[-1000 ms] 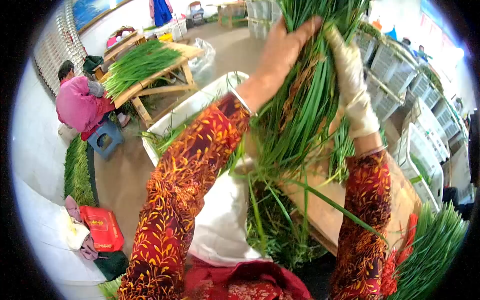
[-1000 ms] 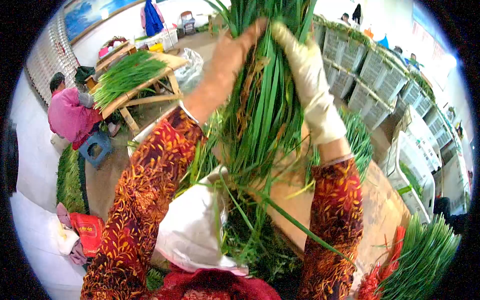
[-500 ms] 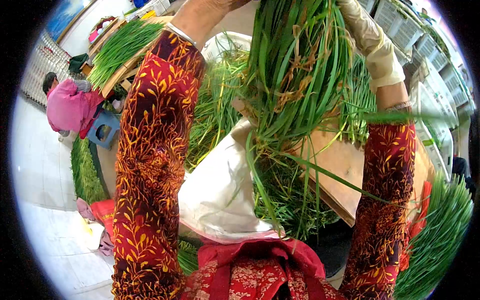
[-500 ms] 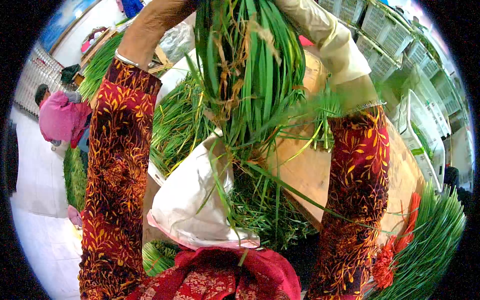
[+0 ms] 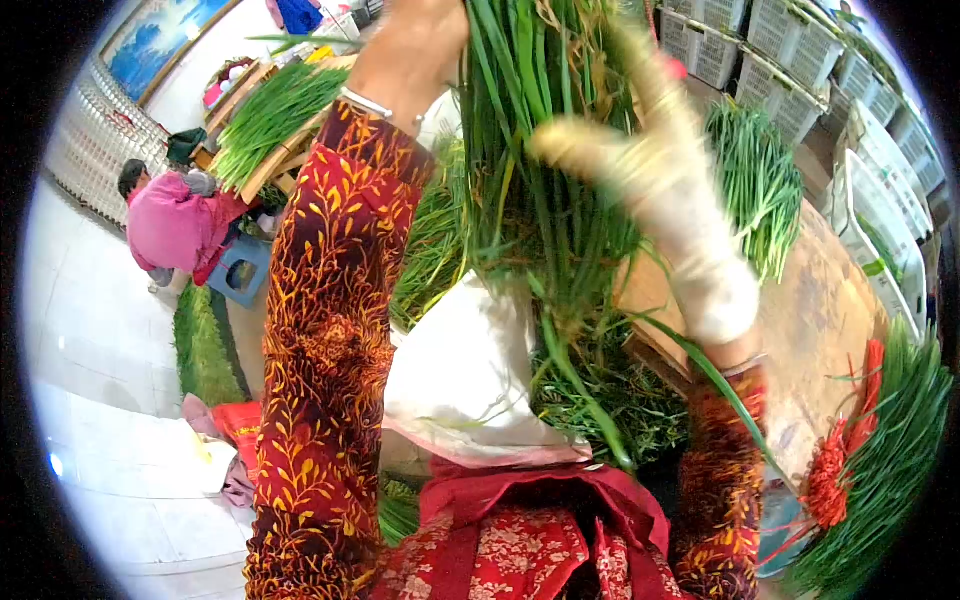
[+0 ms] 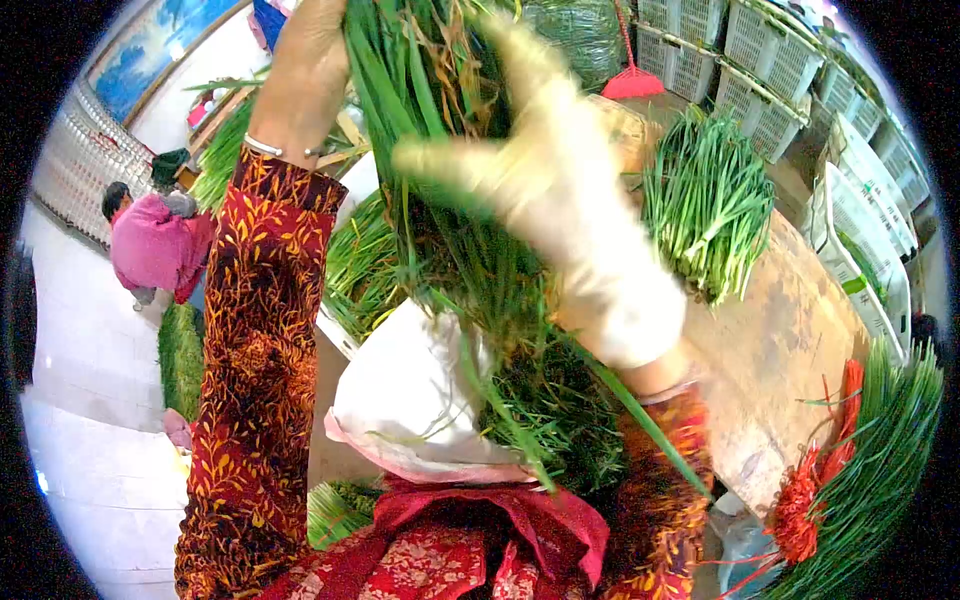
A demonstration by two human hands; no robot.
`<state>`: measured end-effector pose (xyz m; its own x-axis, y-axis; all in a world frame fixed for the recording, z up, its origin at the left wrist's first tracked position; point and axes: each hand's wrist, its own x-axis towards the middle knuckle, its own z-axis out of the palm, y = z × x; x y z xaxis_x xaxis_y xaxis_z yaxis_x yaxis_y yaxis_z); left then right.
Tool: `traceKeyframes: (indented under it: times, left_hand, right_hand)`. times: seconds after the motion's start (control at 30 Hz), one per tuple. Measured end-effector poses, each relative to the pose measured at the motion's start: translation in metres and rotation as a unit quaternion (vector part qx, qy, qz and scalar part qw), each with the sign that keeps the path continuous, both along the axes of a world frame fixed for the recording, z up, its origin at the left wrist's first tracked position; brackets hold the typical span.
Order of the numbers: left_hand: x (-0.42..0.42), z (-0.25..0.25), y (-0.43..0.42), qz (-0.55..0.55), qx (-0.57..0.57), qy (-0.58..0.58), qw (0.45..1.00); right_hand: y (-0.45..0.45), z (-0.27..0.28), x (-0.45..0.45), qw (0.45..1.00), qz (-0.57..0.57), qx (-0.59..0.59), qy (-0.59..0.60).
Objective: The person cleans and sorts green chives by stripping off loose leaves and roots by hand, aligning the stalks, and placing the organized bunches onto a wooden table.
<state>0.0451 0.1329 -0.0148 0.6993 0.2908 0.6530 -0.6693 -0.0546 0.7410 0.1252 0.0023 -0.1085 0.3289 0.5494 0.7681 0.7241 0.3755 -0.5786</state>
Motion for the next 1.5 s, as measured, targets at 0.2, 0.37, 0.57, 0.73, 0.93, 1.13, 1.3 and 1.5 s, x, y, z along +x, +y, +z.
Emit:
traceKeyframes:
  times: [0.2, 0.37, 0.57, 0.73, 0.93, 1.13, 1.3, 1.5]
  left_hand:
    - [-0.015, 0.023, -0.005, 0.150, -0.008, -0.023, 0.988]
    - [-0.020, 0.010, -0.024, 0.184, 0.065, 0.014, 0.981]
    - [-0.014, 0.002, 0.001, 0.336, -0.029, 0.072, 0.939]
    - [-0.025, 0.013, 0.022, 0.360, 0.015, 0.075, 0.930]
    - [-0.007, 0.029, -0.006, 0.176, -0.075, 0.062, 0.980]
    - [0.001, 0.029, 0.002, 0.177, -0.105, 0.026, 0.978]
    - [0.003, 0.033, 0.007, 0.208, -0.103, 0.006, 0.973]
    - [0.001, 0.035, 0.002, 0.197, -0.119, 0.018, 0.973]
  right_hand:
    - [-0.047, -0.121, -0.053, 0.967, -0.153, -0.188, 0.083]
    - [-0.084, -0.214, -0.045, 0.928, -0.091, -0.314, 0.180]
    - [-0.116, -0.275, -0.019, 0.974, -0.164, -0.152, -0.033]
    - [-0.164, -0.360, -0.029, 0.815, -0.042, -0.577, -0.034]
    - [-0.141, -0.198, -0.033, 0.839, -0.061, -0.539, -0.043]
    - [-0.059, -0.067, -0.042, 0.994, -0.019, -0.075, -0.081]
    - [-0.018, -0.088, -0.035, 0.959, -0.184, -0.105, -0.188]
    - [-0.010, -0.130, -0.009, 0.870, -0.311, -0.209, -0.320]
